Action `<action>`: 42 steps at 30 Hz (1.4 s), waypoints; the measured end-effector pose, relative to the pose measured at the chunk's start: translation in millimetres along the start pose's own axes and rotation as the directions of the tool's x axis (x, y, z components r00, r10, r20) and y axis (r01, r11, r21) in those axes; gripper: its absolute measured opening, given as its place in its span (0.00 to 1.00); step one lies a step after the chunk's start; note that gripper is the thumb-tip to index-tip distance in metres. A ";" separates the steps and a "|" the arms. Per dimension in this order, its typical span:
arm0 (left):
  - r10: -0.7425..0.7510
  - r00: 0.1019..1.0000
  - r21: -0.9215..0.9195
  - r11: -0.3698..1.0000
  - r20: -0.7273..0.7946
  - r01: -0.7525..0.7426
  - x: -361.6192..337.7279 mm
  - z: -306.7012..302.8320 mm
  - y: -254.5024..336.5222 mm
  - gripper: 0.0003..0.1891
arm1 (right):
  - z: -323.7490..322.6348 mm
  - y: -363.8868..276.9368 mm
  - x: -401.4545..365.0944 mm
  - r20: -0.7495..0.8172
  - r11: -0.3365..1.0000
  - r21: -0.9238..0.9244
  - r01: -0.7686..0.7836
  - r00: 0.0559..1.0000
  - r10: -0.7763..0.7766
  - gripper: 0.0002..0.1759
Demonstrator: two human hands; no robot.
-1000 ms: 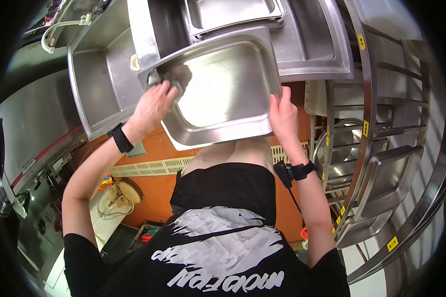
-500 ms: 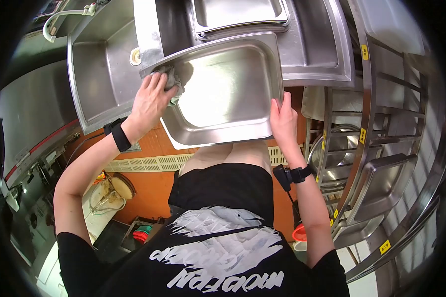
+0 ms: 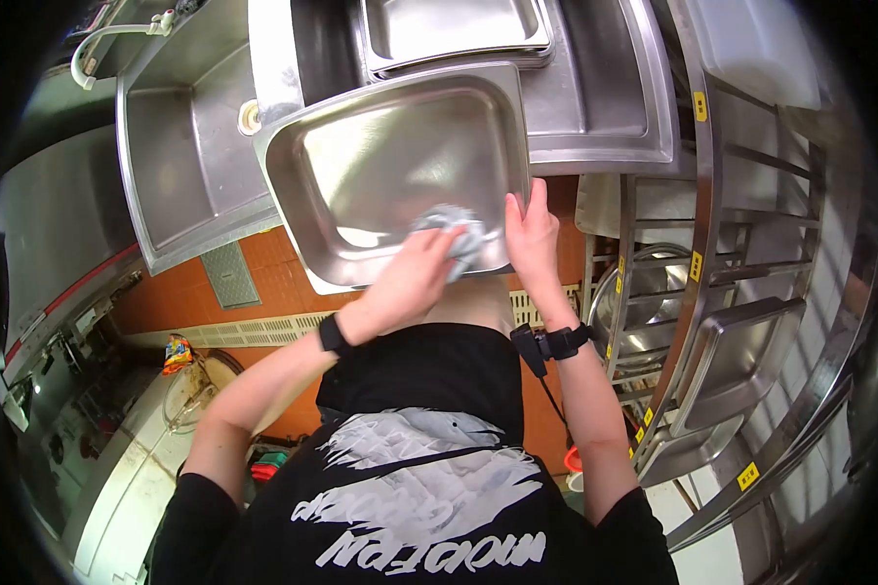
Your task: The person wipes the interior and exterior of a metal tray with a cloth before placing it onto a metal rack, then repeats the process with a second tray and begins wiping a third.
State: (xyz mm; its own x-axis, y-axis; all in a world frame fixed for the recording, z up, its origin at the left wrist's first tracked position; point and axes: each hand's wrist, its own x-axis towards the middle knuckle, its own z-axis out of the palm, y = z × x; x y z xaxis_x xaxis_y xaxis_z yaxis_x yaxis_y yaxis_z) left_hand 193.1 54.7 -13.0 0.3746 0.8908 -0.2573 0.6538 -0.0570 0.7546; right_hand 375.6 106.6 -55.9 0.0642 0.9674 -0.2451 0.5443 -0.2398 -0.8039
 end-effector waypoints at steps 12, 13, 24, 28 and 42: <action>-0.114 0.988 0.575 0.818 0.104 0.034 -14.5 -66.2 -32.8 0.22 | 6.9 -5.4 -0.7 -0.093 0.983 0.160 -0.093 0.990 0.109 0.25; -0.130 0.988 0.579 0.813 0.085 0.057 -22.0 -78.1 -36.9 0.22 | 10.1 -6.6 -0.4 -0.158 0.978 0.207 -0.012 0.986 0.046 0.23; -0.072 0.997 -0.010 0.997 0.038 0.073 33.4 8.8 13.2 0.26 | 10.4 -4.4 5.2 -0.052 0.936 0.347 0.057 0.998 -0.041 0.20; -0.321 0.923 -0.399 0.891 -0.213 0.218 70.3 41.3 23.3 0.28 | 11.3 -5.7 5.3 -0.097 0.947 0.317 0.054 0.995 -0.024 0.21; -0.200 0.913 -0.363 0.930 -0.355 0.063 81.7 14.1 4.4 0.14 | 16.8 -11.7 6.0 -0.047 0.970 0.174 0.169 0.985 -0.164 0.22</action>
State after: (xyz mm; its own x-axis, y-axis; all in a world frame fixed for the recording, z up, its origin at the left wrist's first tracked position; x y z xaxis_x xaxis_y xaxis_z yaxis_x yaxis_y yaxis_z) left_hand 235.9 120.8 -39.2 -0.0219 0.9848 -0.1721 0.3928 0.1668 0.9044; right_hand 355.5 113.9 -57.1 0.0133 0.9963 -0.0846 0.3936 -0.0830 -0.9155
